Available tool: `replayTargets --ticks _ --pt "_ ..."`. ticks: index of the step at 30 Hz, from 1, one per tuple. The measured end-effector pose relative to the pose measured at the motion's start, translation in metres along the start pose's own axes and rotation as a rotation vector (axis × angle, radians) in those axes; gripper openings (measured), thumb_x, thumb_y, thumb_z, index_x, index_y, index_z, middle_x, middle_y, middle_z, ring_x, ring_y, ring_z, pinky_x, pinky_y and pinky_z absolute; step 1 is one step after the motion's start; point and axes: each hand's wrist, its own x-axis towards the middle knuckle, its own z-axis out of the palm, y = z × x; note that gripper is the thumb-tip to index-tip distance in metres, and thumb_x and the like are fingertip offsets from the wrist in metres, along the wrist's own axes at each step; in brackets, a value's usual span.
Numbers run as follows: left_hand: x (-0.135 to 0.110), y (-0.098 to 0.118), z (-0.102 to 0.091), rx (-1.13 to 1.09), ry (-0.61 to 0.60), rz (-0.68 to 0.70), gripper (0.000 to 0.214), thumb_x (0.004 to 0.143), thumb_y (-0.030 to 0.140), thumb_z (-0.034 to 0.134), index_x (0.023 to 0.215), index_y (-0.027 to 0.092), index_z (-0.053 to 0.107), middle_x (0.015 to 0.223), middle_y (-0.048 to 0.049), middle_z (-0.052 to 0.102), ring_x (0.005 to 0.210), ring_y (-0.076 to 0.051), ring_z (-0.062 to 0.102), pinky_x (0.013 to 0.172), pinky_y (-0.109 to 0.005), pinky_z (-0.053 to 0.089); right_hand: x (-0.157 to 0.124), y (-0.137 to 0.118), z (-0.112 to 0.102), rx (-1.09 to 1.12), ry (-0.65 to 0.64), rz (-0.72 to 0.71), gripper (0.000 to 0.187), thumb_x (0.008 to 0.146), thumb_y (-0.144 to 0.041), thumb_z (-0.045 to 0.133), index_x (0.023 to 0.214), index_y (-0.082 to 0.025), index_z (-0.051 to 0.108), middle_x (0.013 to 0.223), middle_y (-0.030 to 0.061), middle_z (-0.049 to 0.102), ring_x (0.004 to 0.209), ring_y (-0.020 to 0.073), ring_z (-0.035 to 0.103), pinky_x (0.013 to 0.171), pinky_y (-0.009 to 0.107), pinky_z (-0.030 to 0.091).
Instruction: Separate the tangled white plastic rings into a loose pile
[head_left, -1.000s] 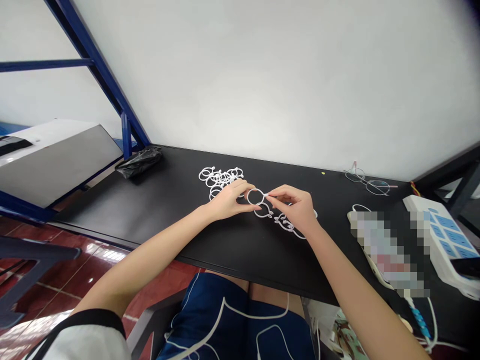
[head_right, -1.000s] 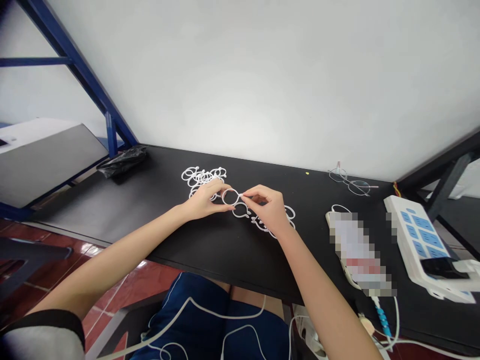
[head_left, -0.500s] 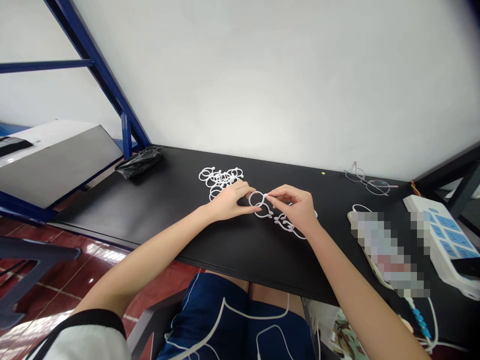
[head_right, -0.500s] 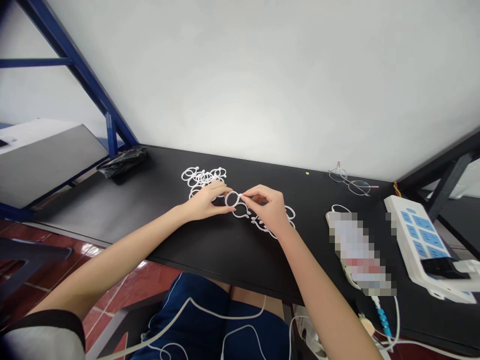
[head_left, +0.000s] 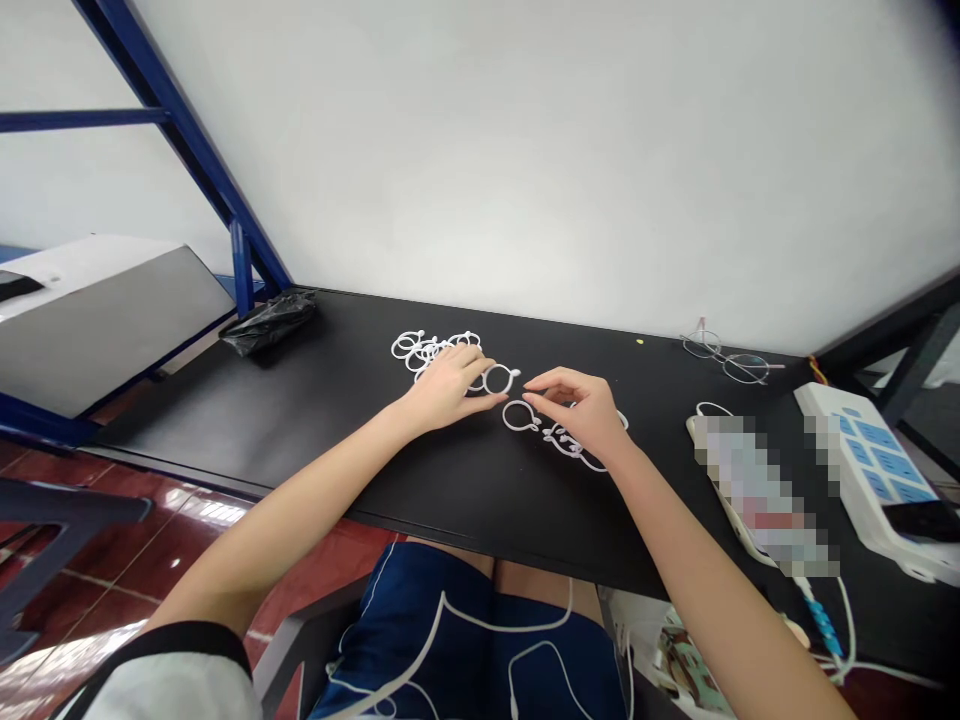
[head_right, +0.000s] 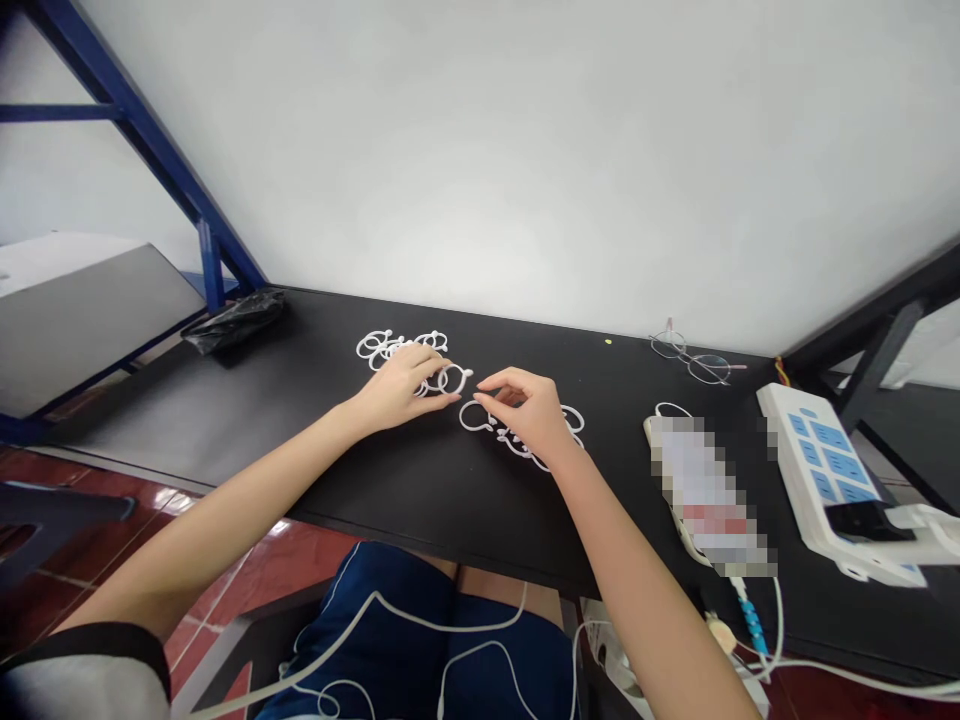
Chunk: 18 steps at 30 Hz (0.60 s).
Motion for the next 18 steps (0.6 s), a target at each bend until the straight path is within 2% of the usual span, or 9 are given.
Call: replayTargets --ticks 7,18 --pt "-0.001 -0.016 -0.011 0.31 -0.044 -0.19 0.044 0.086 0.059 0.056 0.086 0.015 0.064 0.088 -0.0106 0.061 0.087 -0.027 0.053 0.081 -0.041 0.041 -0.001 0.007 0.0 -0.299 -0.178 -0.074 0.006 0.078 -0.026 0.072 0.081 -0.02 0.071 0.083 0.0041 0.071 0.078 0.019 0.065 0.067 0.032 0.054" --pt "-0.004 -0.022 -0.007 0.388 -0.148 -0.272 0.047 0.085 0.061 0.056 0.08 0.016 0.064 0.089 -0.0128 0.061 0.092 -0.031 0.056 0.085 -0.044 0.041 0.0 0.01 0.002 -0.305 -0.218 -0.049 0.006 0.078 -0.026 0.072 0.08 -0.02 0.069 0.081 0.0029 0.07 0.072 0.0169 0.065 0.068 0.032 0.052"
